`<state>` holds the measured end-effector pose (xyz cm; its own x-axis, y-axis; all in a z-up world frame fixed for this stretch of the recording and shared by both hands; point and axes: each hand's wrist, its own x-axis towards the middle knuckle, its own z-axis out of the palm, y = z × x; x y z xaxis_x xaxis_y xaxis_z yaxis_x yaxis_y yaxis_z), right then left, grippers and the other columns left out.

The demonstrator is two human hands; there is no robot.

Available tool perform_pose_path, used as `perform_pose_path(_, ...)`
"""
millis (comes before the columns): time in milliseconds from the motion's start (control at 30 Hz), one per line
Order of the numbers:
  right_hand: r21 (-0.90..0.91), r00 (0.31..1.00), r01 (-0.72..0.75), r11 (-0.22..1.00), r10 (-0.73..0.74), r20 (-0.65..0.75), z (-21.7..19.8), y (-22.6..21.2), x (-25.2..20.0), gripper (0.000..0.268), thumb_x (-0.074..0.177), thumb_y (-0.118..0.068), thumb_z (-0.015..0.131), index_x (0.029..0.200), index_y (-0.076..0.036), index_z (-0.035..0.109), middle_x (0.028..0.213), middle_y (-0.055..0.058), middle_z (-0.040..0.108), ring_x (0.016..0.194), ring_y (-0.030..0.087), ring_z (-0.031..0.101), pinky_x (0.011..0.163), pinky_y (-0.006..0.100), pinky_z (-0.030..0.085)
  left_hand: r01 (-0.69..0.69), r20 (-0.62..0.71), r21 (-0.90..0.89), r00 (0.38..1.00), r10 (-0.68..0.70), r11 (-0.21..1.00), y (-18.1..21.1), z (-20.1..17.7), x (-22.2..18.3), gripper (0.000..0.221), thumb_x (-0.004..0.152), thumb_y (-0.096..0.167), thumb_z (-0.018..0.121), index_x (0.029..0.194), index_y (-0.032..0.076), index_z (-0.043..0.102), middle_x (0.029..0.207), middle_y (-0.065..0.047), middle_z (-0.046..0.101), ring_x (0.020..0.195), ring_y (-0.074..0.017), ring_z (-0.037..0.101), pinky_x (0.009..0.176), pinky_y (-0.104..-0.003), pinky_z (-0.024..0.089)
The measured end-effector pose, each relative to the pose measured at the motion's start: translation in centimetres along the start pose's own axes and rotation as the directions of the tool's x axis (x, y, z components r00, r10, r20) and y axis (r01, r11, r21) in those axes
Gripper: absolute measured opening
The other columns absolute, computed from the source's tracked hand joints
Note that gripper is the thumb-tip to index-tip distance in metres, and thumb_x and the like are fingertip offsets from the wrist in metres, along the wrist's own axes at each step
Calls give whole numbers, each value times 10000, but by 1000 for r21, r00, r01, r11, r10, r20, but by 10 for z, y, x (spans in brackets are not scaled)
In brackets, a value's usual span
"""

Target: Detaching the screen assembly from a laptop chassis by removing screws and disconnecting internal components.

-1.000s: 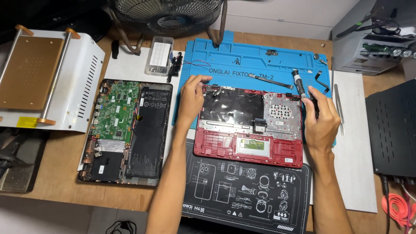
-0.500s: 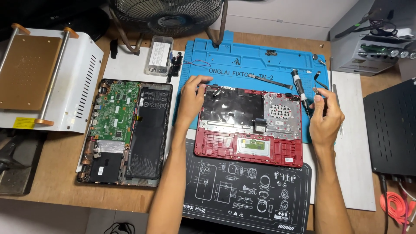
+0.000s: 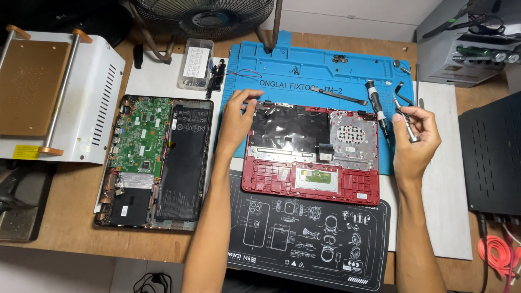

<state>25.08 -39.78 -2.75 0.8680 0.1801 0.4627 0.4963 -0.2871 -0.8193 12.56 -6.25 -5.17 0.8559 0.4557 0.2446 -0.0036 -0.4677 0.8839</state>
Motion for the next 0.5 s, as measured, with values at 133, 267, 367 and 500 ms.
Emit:
perform_pose_path(133,83,992,-112,990,116,-43,-1,8,-2,131,1097,-96,684,1208,-36,719,951,-21,611,772,29,408,703,191,366,3,-1,-3,1000,-3,1000,2,-1,-1,260,1013,77,508,1188,130,692,1170,-55,659,1040,-180,651,863,-299,505)
perform_pose_path(267,120,997,-17,993,26,-70,-1,13,0,252,1183,-208,399,1133,-27,567,1086,117,625,1024,212,622,881,317,511,4,0,-11,1000,-4,1000,2,-2,-1,257,1020,104,496,1180,130,695,1169,-54,663,1011,-182,650,850,-307,508)
perform_pose_path(367,251,995,-44,967,65,-74,1,12,-3,223,1191,-232,315,1125,-60,442,954,89,504,894,189,547,830,304,497,3,-5,-11,1000,-3,1000,3,-2,-2,252,1021,107,498,1176,124,696,1164,-55,665,1014,-181,651,859,-308,508)
perform_pose_path(500,176,980,-173,969,187,-62,4,4,-8,612,1034,-706,252,1043,-152,511,833,-85,385,717,18,365,613,174,340,-3,-6,2,1000,3,1000,2,-1,-1,250,1022,113,502,1177,121,699,1167,-58,671,1042,-185,652,866,-309,506)
